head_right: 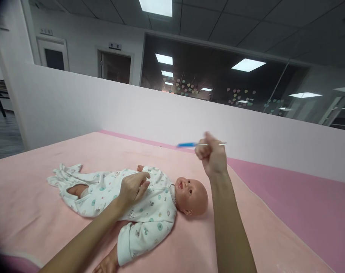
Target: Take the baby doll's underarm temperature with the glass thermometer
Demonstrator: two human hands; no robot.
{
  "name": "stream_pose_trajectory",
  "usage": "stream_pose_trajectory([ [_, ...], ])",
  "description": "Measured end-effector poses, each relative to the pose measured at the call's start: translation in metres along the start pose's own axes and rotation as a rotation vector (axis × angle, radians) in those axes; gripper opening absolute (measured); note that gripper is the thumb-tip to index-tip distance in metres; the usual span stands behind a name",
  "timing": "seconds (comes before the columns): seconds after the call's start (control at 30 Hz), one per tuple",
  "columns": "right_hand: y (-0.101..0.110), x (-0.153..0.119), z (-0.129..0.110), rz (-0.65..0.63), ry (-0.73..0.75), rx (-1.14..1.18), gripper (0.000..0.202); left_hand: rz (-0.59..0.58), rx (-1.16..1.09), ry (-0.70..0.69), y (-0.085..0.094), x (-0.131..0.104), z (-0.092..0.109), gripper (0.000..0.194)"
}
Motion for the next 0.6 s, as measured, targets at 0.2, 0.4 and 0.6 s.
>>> stream_pose_trajectory([
  [0.2, -0.024, 0.008, 0.043, 0.044, -0.027, -0.466, 0.057, -0.053, 0.103, -0.064, 0.0, 0.004, 0.003, 0.028],
  [0.4, -0.02, 0.002, 0.047, 0.049, -0.178, -0.053, 0.055, -0.089, 0.186, -0.093, -0.006, 0.004, 0.005, 0.035],
  [0.6, -0.024, -0.02, 0.032, -0.023, -0.241, 0.016, 0.053, -0.119, 0.182, -0.122, -0.01, 0.004, 0.006, 0.034],
])
Point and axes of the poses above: each hand's wrist, its own x-axis towards the middle knuckle, its own y-axis out of the back of the hand, z = x × y, the point moved 5 cm from there along x, towards the middle knuckle, and after that the axes turned 15 degrees about -y, right-handed, at the moved point
